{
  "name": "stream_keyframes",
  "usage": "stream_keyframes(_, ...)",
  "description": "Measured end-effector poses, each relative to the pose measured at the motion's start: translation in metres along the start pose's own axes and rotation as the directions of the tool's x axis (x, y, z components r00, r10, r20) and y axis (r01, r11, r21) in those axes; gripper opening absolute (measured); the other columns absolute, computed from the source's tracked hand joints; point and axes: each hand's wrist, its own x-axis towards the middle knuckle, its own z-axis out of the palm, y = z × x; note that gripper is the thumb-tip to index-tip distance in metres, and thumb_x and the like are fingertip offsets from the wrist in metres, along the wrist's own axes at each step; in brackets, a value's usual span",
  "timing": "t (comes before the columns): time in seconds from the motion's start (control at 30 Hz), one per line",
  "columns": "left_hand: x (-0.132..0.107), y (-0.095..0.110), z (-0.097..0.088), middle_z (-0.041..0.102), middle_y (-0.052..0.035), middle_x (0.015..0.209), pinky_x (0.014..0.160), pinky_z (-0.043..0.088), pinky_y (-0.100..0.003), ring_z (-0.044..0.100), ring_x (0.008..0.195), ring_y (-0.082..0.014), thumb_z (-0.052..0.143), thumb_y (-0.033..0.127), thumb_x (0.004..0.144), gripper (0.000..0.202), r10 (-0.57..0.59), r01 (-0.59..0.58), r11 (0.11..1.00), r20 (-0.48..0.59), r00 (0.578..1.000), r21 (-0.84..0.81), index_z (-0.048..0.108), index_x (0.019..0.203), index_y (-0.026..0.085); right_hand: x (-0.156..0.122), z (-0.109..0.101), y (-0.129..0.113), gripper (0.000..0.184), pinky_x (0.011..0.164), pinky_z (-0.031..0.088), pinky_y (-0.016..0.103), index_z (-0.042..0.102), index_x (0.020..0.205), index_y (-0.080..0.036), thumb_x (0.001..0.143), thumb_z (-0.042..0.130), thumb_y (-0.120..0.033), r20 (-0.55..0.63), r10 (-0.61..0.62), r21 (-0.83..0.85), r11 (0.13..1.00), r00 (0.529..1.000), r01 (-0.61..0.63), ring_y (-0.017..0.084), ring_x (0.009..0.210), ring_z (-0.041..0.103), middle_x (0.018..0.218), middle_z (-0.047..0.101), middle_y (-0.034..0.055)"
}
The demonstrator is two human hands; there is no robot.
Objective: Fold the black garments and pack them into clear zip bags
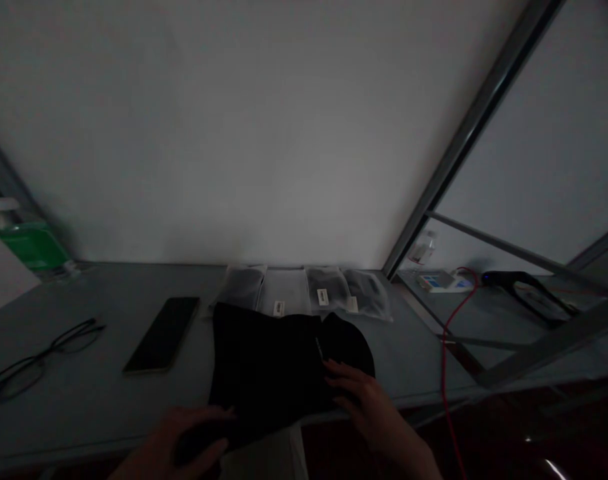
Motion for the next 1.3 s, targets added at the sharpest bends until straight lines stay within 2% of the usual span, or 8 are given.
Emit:
stream_keyframes(0.27, 0.028, 0.023, -0.008, 0.076, -0.0006, 0.105, 0.090, 0.055, -0.037, 0.069, 0.101, -0.0257, 0.072, 0.046, 0.067, 0.074, -0.133, 0.123, 0.955, -0.017, 0.991, -0.271, 0.049, 0.135, 0.028, 0.031, 0.004, -0.002, 0.020, 0.078, 0.054, 0.036, 0.076, 0.099, -0.022, 0.086, 0.066, -0.033, -0.171, 0.148, -0.085, 0.983, 0.974, -0.164, 0.028, 0.089, 0.072, 0.094, 0.077, 0.0080)
stream_keyframes(0.43, 0.037, 0.023, 0.007, 0.075, -0.0056, 0.102, 0.083, 0.056, -0.037, 0.071, 0.097, -0.0276, 0.058, 0.051, 0.074, 0.048, -0.299, 0.246, 0.942, -0.242, 0.923, -0.228, 0.059, 0.112, 0.023, 0.039, 0.005, 0.008, 0.024, 0.064, 0.047, 0.031, 0.076, 0.077, -0.019, 0.079, 0.074, -0.043, -0.257, 0.200, -0.153, 0.958, 0.946, -0.244, 0.026, 0.071, 0.071, 0.073, 0.075, 0.0072)
stream_keyframes(0.53, 0.043, 0.026, 0.010, 0.076, -0.0054, 0.095, 0.075, 0.055, -0.036, 0.073, 0.085, -0.0270, 0.047, 0.048, 0.081, 0.046, -0.338, 0.303, 0.939, -0.257, 0.906, -0.165, 0.053, 0.120, 0.024, 0.043, 0.007, 0.014, 0.033, 0.057, 0.039, 0.027, 0.067, 0.061, -0.018, 0.079, 0.074, -0.044, -0.290, 0.131, -0.203, 0.960, 0.948, -0.194, 0.021, 0.059, 0.066, 0.059, 0.068, 0.0028)
stream_keyframes(0.83, 0.054, 0.032, 0.019, 0.073, -0.0097, 0.101, 0.076, 0.053, -0.038, 0.071, 0.087, -0.0276, 0.037, 0.040, 0.090, 0.054, -0.325, 0.377, 0.916, -0.295, 0.899, 0.138, 0.037, 0.139, 0.018, 0.050, 0.019, 0.028, 0.025, 0.059, 0.041, 0.027, 0.055, 0.069, -0.019, 0.079, 0.076, -0.029, -0.377, -0.057, -0.307, 0.949, 0.925, -0.067, 0.018, 0.063, 0.059, 0.069, 0.061, 0.0009)
stream_keyframes(0.93, 0.058, 0.036, 0.016, 0.061, -0.0162, 0.127, 0.089, 0.050, -0.040, 0.064, 0.110, -0.0290, 0.047, 0.031, 0.087, 0.059, -0.191, 0.320, 0.892, -0.377, 0.907, 0.318, 0.034, 0.143, 0.016, 0.048, 0.014, 0.019, 0.011, 0.072, 0.048, 0.033, 0.058, 0.084, -0.019, 0.081, 0.069, -0.016, -0.358, -0.119, -0.330, 0.944, 0.926, -0.007, 0.022, 0.080, 0.061, 0.084, 0.063, 0.0045)
stream_keyframes(1.03, 0.071, 0.053, 0.005, 0.044, -0.0201, 0.145, 0.103, 0.041, -0.046, 0.046, 0.132, -0.0353, 0.061, 0.016, 0.075, 0.070, -0.063, 0.262, 0.810, -0.366, 0.929, 0.525, 0.040, 0.142, 0.018, 0.054, 0.004, -0.004, 0.039, 0.094, 0.046, 0.043, 0.057, 0.110, -0.019, 0.076, 0.060, -0.001, -0.329, -0.192, -0.348, 0.935, 0.925, 0.071, 0.028, 0.108, 0.055, 0.116, 0.060, 0.0104)
stream_keyframes(1.17, 0.109, 0.086, -0.005, 0.036, -0.0185, 0.153, 0.113, 0.027, -0.050, 0.027, 0.144, -0.0366, 0.062, 0.001, 0.065, 0.077, 0.049, 0.050, 0.768, -0.135, 0.990, 0.638, 0.048, 0.138, 0.020, 0.087, -0.003, -0.037, 0.042, 0.103, 0.041, 0.041, 0.057, 0.117, -0.019, 0.080, 0.050, 0.000, -0.253, -0.318, -0.346, 0.912, 0.914, 0.222, 0.024, 0.118, 0.050, 0.124, 0.057, 0.0102)
stream_keyframes(1.3, 0.145, 0.104, 0.001, 0.041, -0.0167, 0.150, 0.115, 0.026, -0.049, 0.032, 0.143, -0.0287, 0.054, -0.001, 0.072, 0.074, 0.182, -0.209, 0.761, 0.107, 0.978, 0.614, 0.042, 0.141, 0.021, 0.126, 0.005, -0.041, 0.067, 0.106, 0.037, 0.041, 0.048, 0.133, -0.011, 0.068, 0.059, 0.000, -0.088, -0.295, -0.451, 0.863, 0.951, 0.226, 0.027, 0.123, 0.046, 0.132, 0.053, 0.0155)
